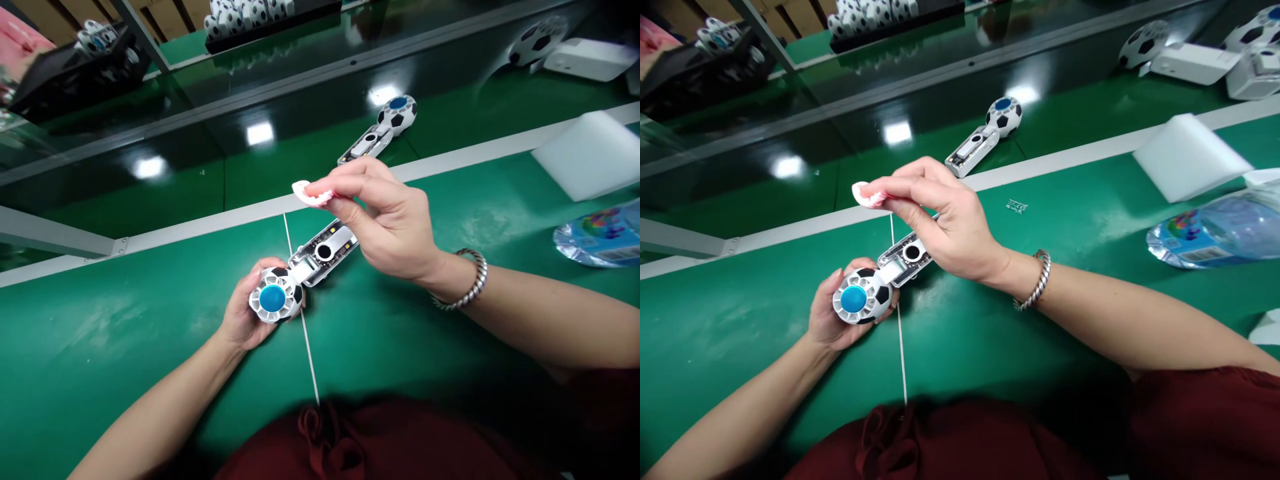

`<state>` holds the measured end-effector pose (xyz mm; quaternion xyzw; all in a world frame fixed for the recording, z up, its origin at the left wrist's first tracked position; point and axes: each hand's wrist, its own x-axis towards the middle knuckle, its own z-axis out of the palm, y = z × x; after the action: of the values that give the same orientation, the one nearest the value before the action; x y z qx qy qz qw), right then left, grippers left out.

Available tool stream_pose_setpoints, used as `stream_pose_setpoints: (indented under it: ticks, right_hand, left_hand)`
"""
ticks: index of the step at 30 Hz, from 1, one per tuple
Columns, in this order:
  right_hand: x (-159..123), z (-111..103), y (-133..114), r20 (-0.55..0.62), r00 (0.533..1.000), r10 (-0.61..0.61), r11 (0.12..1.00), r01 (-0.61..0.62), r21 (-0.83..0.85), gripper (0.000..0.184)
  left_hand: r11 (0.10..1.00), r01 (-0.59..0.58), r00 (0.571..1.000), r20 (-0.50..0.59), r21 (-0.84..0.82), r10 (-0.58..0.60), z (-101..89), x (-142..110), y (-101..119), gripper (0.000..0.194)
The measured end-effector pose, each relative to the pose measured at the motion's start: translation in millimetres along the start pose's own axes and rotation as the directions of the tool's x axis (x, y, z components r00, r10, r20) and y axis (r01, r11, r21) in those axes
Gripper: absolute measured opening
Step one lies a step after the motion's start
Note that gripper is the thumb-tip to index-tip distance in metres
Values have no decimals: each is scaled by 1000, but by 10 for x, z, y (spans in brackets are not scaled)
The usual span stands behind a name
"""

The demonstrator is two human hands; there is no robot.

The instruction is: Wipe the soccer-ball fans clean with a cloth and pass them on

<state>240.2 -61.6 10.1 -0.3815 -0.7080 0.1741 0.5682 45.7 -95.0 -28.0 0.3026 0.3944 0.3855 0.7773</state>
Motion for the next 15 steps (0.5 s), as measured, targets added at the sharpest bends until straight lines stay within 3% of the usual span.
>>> stream_pose_setpoints:
  ticks: [11, 15]
  right_hand:
    - [21, -9, -1, 4, 1000, 10, 999, -10, 34, 20]
    - [12, -30, 36, 6, 1000, 5, 997, -6, 78, 18]
  left_hand:
    - [996, 87, 994, 66, -29, -85, -9, 40, 31, 32]
    - [986, 151, 987, 72, -65, -146, -176, 49, 170, 36]
